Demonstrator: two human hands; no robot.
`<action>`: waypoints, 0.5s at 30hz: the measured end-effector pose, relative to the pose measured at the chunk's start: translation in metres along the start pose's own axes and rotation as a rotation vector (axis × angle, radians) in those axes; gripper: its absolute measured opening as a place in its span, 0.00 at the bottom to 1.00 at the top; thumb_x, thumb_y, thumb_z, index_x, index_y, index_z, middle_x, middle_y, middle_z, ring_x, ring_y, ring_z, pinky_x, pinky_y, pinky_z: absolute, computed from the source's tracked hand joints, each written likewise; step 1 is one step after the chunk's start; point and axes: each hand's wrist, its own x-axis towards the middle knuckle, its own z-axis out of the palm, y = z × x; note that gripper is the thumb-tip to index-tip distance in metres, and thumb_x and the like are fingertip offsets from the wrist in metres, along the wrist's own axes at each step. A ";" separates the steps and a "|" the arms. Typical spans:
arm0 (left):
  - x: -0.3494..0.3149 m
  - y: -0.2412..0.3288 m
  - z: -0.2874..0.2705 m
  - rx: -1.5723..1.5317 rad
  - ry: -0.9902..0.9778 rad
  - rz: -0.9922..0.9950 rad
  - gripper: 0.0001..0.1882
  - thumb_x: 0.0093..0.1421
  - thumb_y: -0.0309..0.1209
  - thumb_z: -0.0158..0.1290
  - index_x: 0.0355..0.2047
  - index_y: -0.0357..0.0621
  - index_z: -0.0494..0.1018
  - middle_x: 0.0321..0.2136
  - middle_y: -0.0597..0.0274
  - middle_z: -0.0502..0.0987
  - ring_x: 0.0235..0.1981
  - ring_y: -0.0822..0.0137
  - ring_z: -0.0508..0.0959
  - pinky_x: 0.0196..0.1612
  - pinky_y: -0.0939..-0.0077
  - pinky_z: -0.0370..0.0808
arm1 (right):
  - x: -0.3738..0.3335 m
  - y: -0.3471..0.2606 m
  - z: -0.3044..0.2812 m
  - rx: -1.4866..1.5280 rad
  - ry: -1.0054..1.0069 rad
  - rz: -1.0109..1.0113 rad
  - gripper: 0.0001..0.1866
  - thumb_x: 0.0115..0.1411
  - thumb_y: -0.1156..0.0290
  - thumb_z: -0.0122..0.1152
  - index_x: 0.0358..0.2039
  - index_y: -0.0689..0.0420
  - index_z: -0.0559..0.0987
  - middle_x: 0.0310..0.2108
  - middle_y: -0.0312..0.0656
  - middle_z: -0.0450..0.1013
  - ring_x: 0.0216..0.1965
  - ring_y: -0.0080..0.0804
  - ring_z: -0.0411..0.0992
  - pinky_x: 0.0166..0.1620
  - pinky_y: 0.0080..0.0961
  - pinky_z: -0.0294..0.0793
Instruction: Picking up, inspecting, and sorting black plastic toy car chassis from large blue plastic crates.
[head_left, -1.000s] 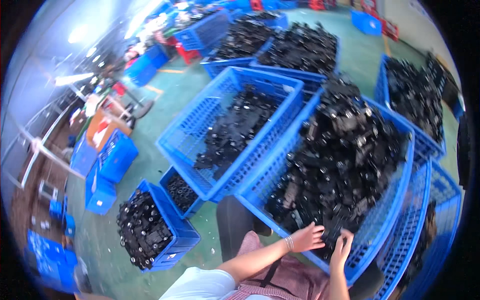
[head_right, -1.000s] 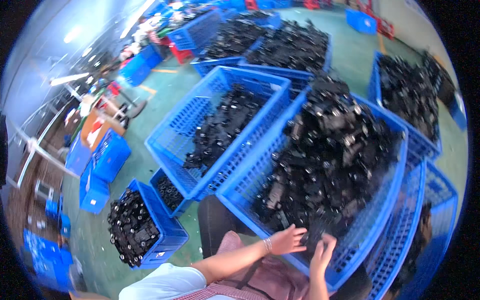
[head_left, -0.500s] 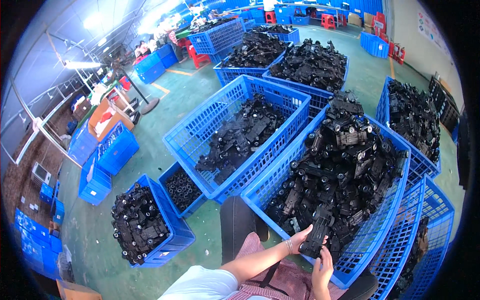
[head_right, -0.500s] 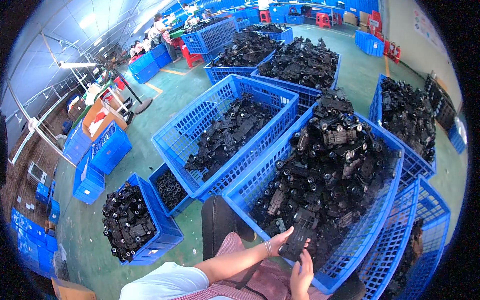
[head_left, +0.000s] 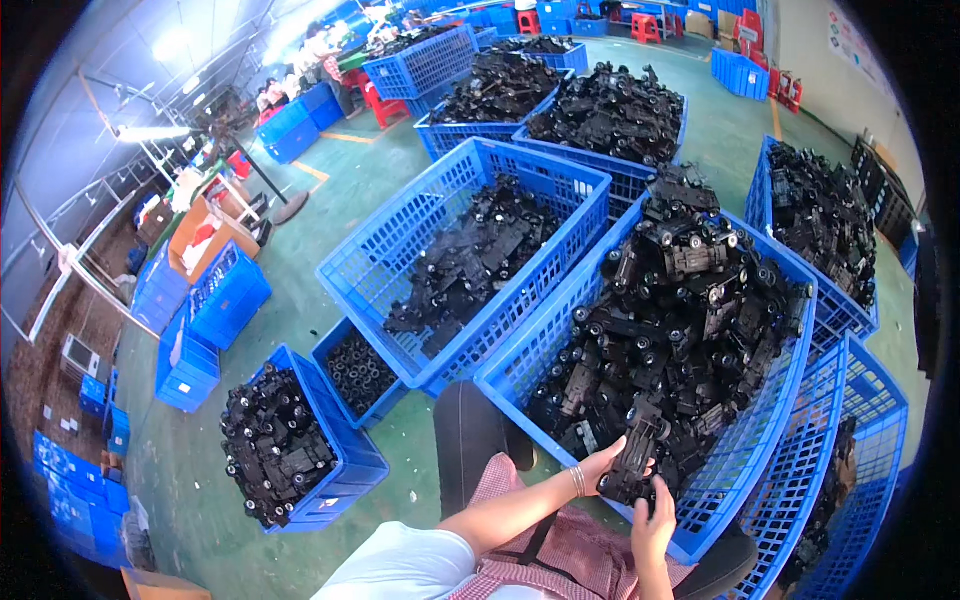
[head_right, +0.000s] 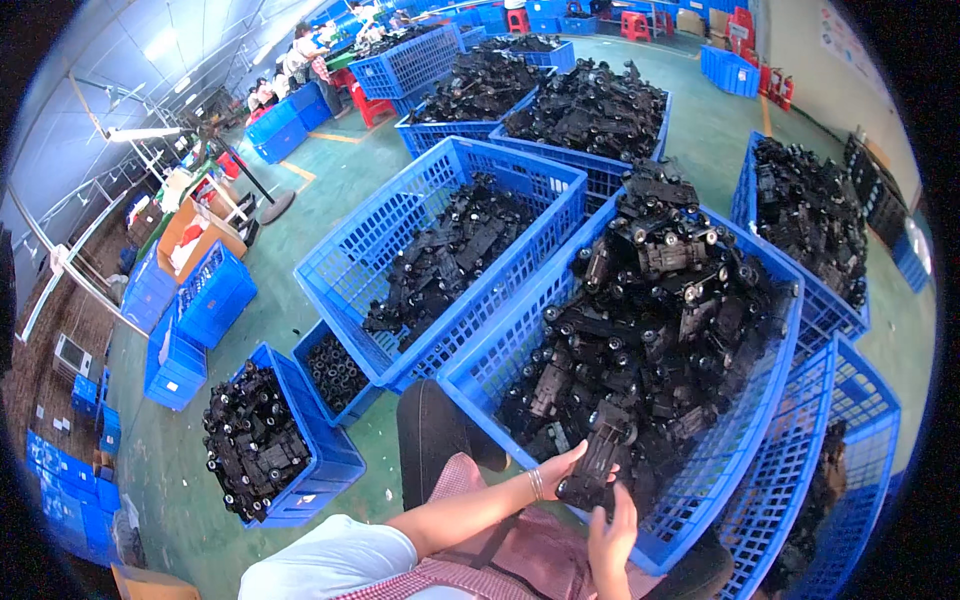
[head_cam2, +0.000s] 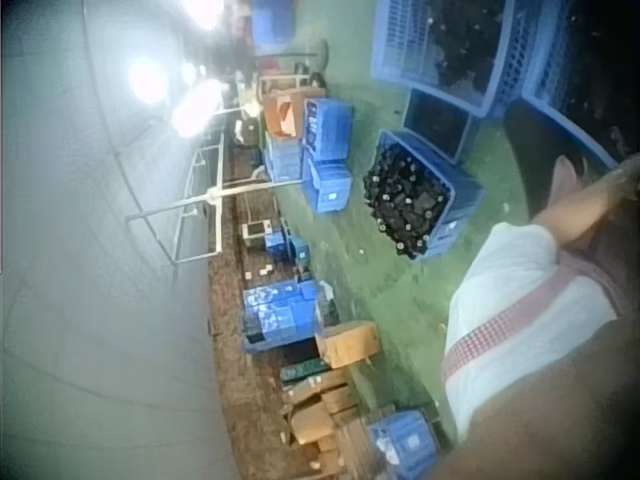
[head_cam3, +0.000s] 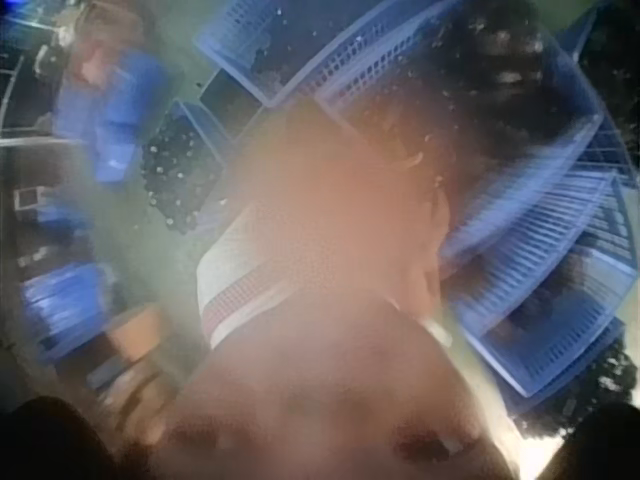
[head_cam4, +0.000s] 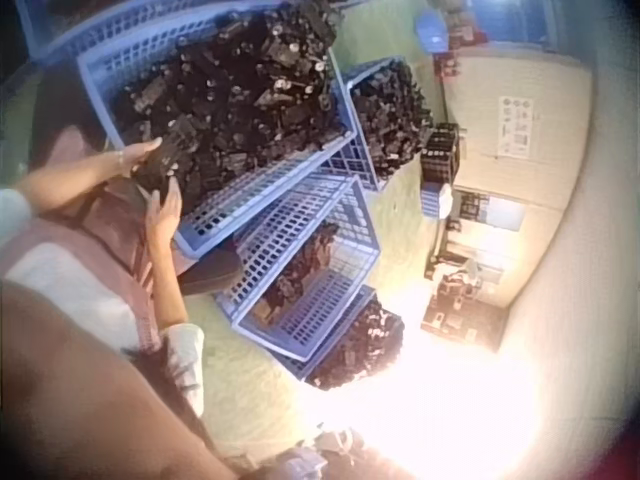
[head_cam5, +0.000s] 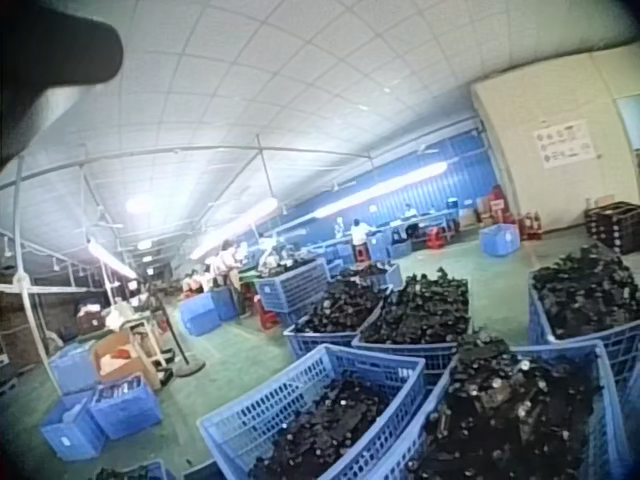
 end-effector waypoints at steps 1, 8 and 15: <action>0.002 -0.001 -0.008 -0.038 -0.017 -0.012 0.32 0.61 0.55 0.31 0.56 0.45 0.57 0.49 0.55 0.68 0.49 0.62 0.70 0.52 0.64 0.68 | 0.003 -0.004 0.005 -0.029 -0.059 -0.005 0.22 0.51 0.77 0.50 0.49 0.66 0.66 0.44 0.57 0.67 0.42 0.53 0.67 0.50 0.36 0.64; 0.002 -0.003 -0.007 -0.085 -0.084 -0.023 0.29 0.60 0.52 0.36 0.56 0.47 0.57 0.49 0.51 0.67 0.46 0.61 0.71 0.48 0.54 0.70 | 0.017 -0.014 -0.006 0.142 -0.047 0.173 0.12 0.55 0.77 0.48 0.39 0.66 0.72 0.30 0.51 0.72 0.29 0.37 0.72 0.34 0.28 0.70; 0.011 -0.021 -0.041 0.383 -0.132 0.118 0.30 0.60 0.47 0.43 0.59 0.49 0.54 0.49 0.61 0.67 0.45 0.66 0.72 0.45 0.68 0.72 | 0.001 -0.024 -0.014 0.272 -0.222 0.411 0.09 0.58 0.74 0.48 0.32 0.64 0.75 0.16 0.44 0.72 0.15 0.28 0.71 0.22 0.22 0.69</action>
